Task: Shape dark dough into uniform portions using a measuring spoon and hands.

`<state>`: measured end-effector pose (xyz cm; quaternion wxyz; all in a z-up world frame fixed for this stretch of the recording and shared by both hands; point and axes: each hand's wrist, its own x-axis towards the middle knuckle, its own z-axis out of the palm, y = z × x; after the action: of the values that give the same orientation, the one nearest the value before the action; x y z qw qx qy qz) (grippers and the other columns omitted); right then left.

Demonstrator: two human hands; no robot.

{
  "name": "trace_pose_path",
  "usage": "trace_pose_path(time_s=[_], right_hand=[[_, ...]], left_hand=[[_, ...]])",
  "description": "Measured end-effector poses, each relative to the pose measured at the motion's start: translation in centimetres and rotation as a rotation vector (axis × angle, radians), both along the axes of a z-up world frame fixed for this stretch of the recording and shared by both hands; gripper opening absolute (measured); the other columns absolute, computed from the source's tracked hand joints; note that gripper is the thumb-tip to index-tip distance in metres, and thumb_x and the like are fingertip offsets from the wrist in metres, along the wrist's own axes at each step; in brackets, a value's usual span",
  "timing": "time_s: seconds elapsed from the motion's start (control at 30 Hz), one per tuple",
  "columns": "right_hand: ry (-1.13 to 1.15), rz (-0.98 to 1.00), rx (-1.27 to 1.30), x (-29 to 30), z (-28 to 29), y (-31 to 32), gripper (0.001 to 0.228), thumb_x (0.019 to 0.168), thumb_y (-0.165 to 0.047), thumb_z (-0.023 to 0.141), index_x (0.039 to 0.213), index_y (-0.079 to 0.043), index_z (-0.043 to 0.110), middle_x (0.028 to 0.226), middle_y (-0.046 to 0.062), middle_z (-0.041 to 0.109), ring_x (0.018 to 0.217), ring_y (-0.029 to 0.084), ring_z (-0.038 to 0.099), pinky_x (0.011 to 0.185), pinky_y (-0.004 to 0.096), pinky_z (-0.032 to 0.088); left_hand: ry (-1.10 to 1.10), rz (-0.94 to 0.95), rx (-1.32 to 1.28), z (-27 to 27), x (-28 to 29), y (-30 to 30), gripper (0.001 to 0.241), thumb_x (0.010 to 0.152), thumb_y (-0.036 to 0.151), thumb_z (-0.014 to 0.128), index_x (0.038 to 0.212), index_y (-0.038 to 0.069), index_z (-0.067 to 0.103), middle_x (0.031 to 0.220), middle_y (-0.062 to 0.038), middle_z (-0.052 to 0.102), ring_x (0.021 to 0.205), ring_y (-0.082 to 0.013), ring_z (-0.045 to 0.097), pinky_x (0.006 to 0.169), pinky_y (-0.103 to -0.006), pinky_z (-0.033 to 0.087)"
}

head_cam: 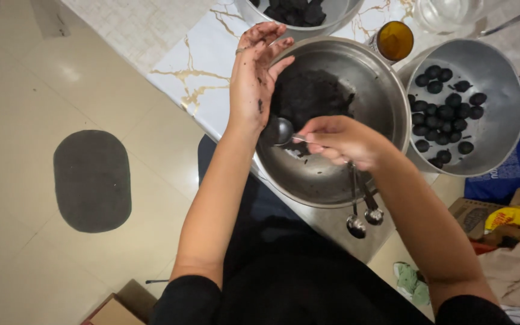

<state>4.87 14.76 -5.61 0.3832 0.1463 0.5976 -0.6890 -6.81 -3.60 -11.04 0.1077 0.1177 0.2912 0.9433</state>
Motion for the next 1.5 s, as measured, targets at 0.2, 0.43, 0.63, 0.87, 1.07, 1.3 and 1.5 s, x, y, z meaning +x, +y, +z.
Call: trace_pose_path(time_s=[0.2,0.43,0.63,0.87,1.07,1.3,1.5], right_hand=[[0.047,-0.117,0.098,2.8,2.4,2.8,0.018,0.099,-0.016,0.061,0.110,-0.002,0.063,0.074,0.000,0.052,0.048,0.003,0.034,0.040,0.022,0.024],[0.207,-0.295,-0.237,6.8,0.0,4.0,0.011,0.100,-0.013,0.065,0.109,-0.007,0.062,0.066,-0.004,0.047,0.047,0.001,0.032,0.040,0.020,0.022],[0.788,-0.124,0.584,8.3,1.0,0.3,0.014,0.107,-0.013,0.056,0.112,-0.004,0.066,0.067,0.003,0.058,0.056,0.015,0.052,0.053,0.031,0.045],[0.963,0.112,0.729,8.4,3.1,0.2,0.009,0.099,-0.009,0.053,0.098,-0.004,0.060,0.067,0.015,0.062,0.059,0.034,0.065,0.057,0.040,0.051],[0.927,0.093,0.711,9.0,1.4,1.2,0.014,0.101,-0.013,0.052,0.094,-0.005,0.060,0.064,0.014,0.059,0.054,0.028,0.061,0.055,0.037,0.049],[0.557,-0.127,0.516,9.4,-0.4,2.8,0.027,0.108,-0.020,0.049,0.088,-0.004,0.059,0.056,0.001,0.045,0.050,0.010,0.041,0.049,0.030,0.037],[0.967,-0.044,0.586,9.0,1.6,2.0,0.015,0.098,-0.010,0.049,0.104,-0.002,0.061,0.070,0.007,0.065,0.054,0.017,0.064,0.054,0.032,0.050]], left_hand=[[0.018,-0.063,-0.072,0.8,0.7,-0.6,0.034,0.108,0.028,0.049,0.134,0.007,0.054,0.134,-0.012,0.064,0.123,-0.0250,0.063,0.104,-0.0401,0.051],[-0.083,-0.328,-0.294,4.9,9.1,2.6,0.057,0.106,0.047,0.029,0.112,0.006,0.068,0.108,-0.006,0.074,0.096,-0.0175,0.073,0.081,-0.0313,0.053],[0.316,0.290,-0.820,8.0,11.0,3.9,0.048,0.111,0.029,0.042,0.082,0.004,0.070,0.079,-0.006,0.068,0.074,-0.0174,0.070,0.073,-0.0299,0.056],[0.818,0.600,-1.267,7.5,10.1,5.0,0.037,0.098,0.018,0.065,0.064,0.005,0.066,0.062,-0.009,0.058,0.055,-0.0307,0.060,0.051,-0.0422,0.045],[0.232,0.183,-1.188,5.0,6.7,4.7,0.054,0.104,0.031,0.058,0.060,0.002,0.066,0.055,-0.013,0.060,0.047,-0.0242,0.061,0.049,-0.0358,0.049],[0.247,0.136,-1.173,9.4,9.9,3.7,0.038,0.107,0.027,0.050,0.110,0.006,0.082,0.076,-0.020,0.066,0.073,-0.0278,0.065,0.073,-0.0399,0.057],[1.134,0.440,-1.434,8.2,10.5,5.5,0.054,0.099,0.035,0.064,0.146,0.009,0.056,0.158,-0.014,0.047,0.149,-0.0402,0.040,0.123,-0.0595,0.030]])
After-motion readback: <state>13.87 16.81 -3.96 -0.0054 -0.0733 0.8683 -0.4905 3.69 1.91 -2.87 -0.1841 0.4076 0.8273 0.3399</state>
